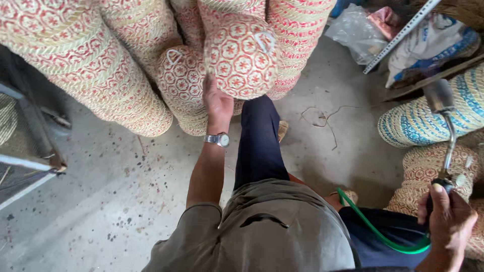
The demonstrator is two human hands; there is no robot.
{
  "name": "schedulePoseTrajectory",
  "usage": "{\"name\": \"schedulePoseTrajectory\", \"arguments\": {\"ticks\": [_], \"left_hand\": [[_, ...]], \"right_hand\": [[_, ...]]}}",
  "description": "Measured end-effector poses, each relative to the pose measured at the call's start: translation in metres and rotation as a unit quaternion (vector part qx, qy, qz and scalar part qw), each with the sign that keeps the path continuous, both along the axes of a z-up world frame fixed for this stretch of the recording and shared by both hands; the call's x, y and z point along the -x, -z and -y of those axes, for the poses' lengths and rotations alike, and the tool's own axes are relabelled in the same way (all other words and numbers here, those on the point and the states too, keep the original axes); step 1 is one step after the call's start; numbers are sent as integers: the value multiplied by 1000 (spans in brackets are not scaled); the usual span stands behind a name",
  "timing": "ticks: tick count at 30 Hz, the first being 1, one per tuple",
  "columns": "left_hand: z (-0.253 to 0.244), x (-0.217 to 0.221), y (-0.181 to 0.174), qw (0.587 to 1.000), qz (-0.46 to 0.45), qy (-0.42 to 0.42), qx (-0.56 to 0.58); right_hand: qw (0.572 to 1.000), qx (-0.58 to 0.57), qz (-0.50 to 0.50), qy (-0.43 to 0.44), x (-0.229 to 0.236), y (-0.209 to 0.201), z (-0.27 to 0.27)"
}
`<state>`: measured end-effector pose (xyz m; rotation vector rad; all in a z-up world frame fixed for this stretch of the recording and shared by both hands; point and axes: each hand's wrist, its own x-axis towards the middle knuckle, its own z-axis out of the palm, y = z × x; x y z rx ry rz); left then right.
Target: The person sits on the floor and uses a blowtorch to apply heat to the surface of woven baskets. They pick up baskets from a stack, rotate them to treat different sides, and place them back down or into a small pile.
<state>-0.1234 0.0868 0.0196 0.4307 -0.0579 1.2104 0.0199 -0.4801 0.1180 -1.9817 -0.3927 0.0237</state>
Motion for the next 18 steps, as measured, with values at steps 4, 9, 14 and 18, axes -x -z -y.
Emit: {"name": "schedulePoseTrajectory", "arguments": {"ticks": [4, 9, 14, 18], "left_hand": [[-64, 64, 9, 994, -10, -112, -2], [-151, 87, 50, 981, 0, -175, 87], [-189, 81, 85, 945, -102, -245, 190], [-173, 84, 71, 783, -456, -334, 259]], "right_hand": [[999, -31, -3, -25, -15, 21, 6], [998, -48, -26, -31, -30, 34, 9], [999, -20, -43, -20, -38, 39, 2], [998, -12, -57, -25, -40, 39, -1]]}}
